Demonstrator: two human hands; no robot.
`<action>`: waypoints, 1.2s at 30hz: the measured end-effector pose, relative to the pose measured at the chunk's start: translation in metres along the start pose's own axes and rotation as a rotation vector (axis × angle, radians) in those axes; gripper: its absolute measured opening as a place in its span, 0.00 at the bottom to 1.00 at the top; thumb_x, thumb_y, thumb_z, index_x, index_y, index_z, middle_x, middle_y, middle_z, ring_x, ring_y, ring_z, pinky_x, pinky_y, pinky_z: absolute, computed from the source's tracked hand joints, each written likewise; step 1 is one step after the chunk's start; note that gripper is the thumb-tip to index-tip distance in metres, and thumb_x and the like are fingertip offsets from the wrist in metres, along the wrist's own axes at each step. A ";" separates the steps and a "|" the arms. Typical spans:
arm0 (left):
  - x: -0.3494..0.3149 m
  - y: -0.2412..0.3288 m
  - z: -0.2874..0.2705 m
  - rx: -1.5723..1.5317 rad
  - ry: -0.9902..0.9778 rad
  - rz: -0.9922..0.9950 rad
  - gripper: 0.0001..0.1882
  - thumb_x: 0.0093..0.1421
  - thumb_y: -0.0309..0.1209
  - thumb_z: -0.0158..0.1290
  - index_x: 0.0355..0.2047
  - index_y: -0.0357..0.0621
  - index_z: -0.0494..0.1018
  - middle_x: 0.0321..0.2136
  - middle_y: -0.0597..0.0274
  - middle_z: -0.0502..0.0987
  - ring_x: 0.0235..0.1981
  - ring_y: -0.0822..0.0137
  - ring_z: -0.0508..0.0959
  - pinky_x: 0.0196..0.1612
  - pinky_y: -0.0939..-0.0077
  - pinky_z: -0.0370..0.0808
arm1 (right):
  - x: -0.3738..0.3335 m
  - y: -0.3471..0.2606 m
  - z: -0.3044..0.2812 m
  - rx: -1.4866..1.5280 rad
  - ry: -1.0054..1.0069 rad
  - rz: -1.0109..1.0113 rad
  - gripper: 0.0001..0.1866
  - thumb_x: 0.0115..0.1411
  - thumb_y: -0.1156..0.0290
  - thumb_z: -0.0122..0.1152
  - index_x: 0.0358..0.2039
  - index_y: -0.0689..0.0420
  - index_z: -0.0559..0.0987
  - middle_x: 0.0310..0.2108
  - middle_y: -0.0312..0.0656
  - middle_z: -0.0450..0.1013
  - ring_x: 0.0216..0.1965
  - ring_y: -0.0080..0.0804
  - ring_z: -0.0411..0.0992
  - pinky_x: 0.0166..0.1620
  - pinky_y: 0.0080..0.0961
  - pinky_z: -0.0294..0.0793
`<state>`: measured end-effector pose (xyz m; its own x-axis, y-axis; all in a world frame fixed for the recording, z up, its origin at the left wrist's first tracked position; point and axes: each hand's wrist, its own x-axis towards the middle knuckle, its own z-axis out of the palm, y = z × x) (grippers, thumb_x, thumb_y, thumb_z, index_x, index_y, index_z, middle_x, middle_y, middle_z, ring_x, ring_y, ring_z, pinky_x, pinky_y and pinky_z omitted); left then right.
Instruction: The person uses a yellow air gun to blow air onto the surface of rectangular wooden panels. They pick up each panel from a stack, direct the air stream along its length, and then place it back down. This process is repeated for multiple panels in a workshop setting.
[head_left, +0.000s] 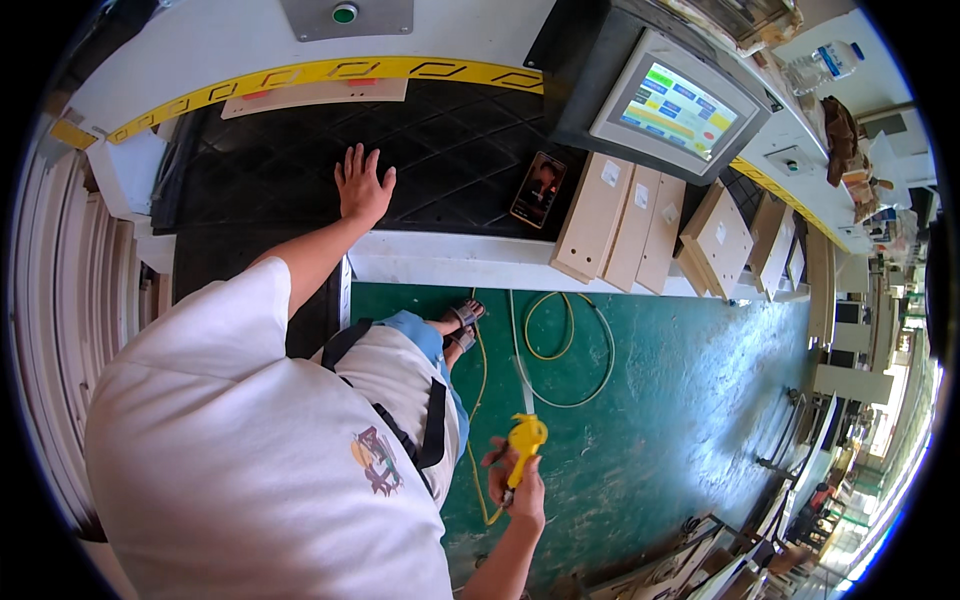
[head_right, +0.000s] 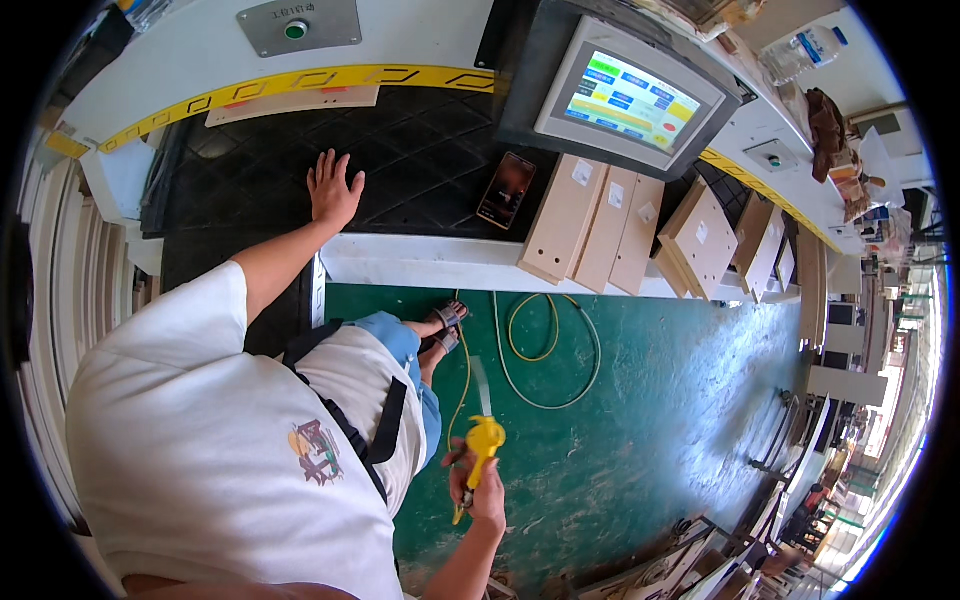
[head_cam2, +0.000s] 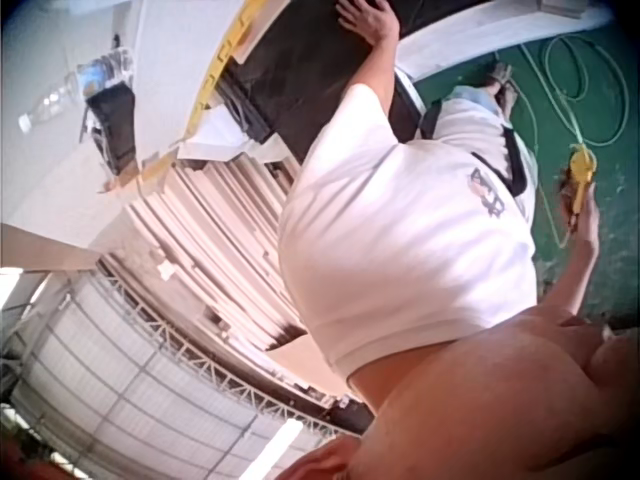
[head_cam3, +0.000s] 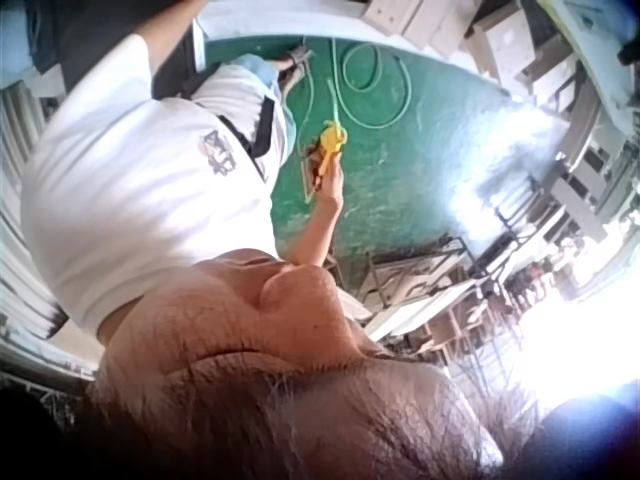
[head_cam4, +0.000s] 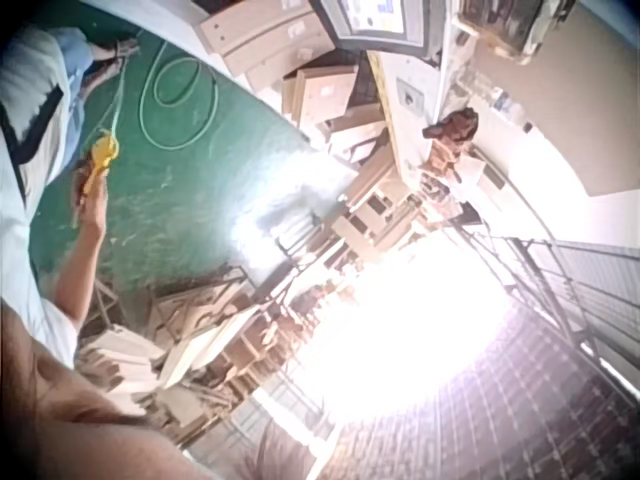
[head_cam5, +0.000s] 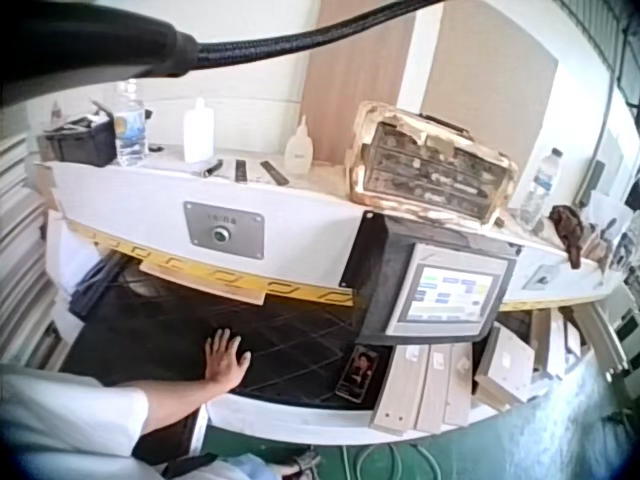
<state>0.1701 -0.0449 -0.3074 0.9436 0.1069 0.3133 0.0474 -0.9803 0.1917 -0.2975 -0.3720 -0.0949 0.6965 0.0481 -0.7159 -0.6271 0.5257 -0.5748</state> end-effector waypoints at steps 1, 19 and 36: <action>0.000 0.000 0.000 0.001 0.005 0.002 0.30 0.70 0.51 0.51 0.66 0.49 0.68 0.71 0.48 0.63 0.74 0.49 0.57 0.74 0.40 0.51 | 0.001 0.002 -0.002 0.018 0.029 -0.006 0.51 0.67 0.25 0.38 0.64 0.64 0.69 0.41 0.46 0.76 0.18 0.23 0.66 0.18 0.22 0.62; 0.001 0.001 -0.002 0.003 0.013 0.001 0.29 0.70 0.51 0.51 0.65 0.49 0.68 0.71 0.48 0.64 0.74 0.48 0.58 0.73 0.40 0.52 | -0.006 0.031 -0.017 -0.004 -0.010 -0.108 0.38 0.74 0.35 0.38 0.52 0.63 0.73 0.40 0.48 0.76 0.41 0.42 0.79 0.36 0.31 0.76; 0.000 -0.002 -0.001 0.008 -0.001 -0.008 0.30 0.70 0.51 0.51 0.66 0.49 0.68 0.71 0.48 0.63 0.74 0.49 0.57 0.74 0.41 0.50 | -0.007 0.004 -0.003 -0.105 0.070 -0.159 0.33 0.73 0.62 0.60 0.70 0.65 0.62 0.31 0.39 0.75 0.29 0.25 0.76 0.30 0.20 0.69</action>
<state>0.1692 -0.0426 -0.3065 0.9434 0.1147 0.3113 0.0577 -0.9808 0.1863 -0.3061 -0.3731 -0.0930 0.7658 -0.0895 -0.6368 -0.5469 0.4302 -0.7182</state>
